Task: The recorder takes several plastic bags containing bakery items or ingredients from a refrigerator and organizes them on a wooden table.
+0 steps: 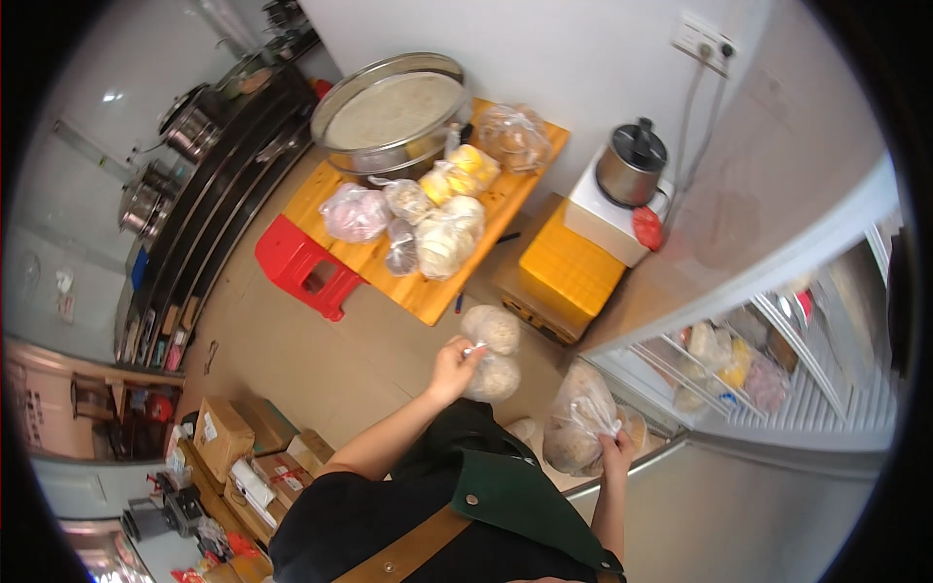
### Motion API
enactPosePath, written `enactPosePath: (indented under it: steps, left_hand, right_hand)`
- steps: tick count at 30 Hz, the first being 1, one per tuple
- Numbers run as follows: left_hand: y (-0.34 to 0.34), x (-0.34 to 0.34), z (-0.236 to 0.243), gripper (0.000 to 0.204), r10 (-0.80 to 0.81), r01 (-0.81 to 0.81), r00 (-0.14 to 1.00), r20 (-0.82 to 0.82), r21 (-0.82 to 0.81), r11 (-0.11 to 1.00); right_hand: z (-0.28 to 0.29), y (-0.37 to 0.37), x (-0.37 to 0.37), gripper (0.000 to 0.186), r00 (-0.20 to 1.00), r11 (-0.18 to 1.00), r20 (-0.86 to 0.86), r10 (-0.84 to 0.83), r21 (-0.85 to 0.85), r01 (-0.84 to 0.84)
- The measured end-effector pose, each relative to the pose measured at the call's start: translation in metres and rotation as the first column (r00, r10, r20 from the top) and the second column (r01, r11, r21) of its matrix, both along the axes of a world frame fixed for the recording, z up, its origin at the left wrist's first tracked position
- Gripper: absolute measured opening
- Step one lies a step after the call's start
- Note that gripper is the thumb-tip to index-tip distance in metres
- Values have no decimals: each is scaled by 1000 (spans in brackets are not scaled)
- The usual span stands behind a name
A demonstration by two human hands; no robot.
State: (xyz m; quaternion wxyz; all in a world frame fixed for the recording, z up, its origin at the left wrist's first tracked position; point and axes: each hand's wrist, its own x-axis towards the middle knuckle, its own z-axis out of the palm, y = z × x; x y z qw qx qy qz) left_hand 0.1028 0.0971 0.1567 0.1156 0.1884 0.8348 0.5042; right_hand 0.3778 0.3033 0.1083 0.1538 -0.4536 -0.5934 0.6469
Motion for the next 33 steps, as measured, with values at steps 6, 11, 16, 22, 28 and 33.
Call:
enactPosePath:
  steps: [6, 11, 16, 22, 28, 33]
  left_hand:
    - [-16, -55, 1, 17, 24, -32, 998, 52, 161, 986]
    - [-46, -100, -3, 18, 119, -112, 992, -30, 169, 979]
    - [-71, -132, -14, 20, 86, -77, 995, -52, 146, 986]
    - [-73, -150, -19, 21, -4, -4, 994, 105, 75, 997]
    - [-64, -154, -9, 20, -54, 55, 990, 132, -6, 998]
    - [-56, -155, -4, 18, -183, 186, 980, 76, -47, 981]
  right_hand:
    - [-3, -8, -32, 20, 999, 999, 6, -41, 15, 41]
    - [-11, -1, -55, 24, 997, 996, 35, -75, -44, 76]
    - [-16, 5, -98, 27, 987, 989, 113, -110, -89, 121]
    - [-39, 24, -185, 27, 986, 973, 129, -106, -191, 130]
    - [-78, 65, -279, 22, 953, 924, 100, -287, -234, 302]
    - [-144, 98, -356, 18, 882, 882, -25, -471, -50, 469]
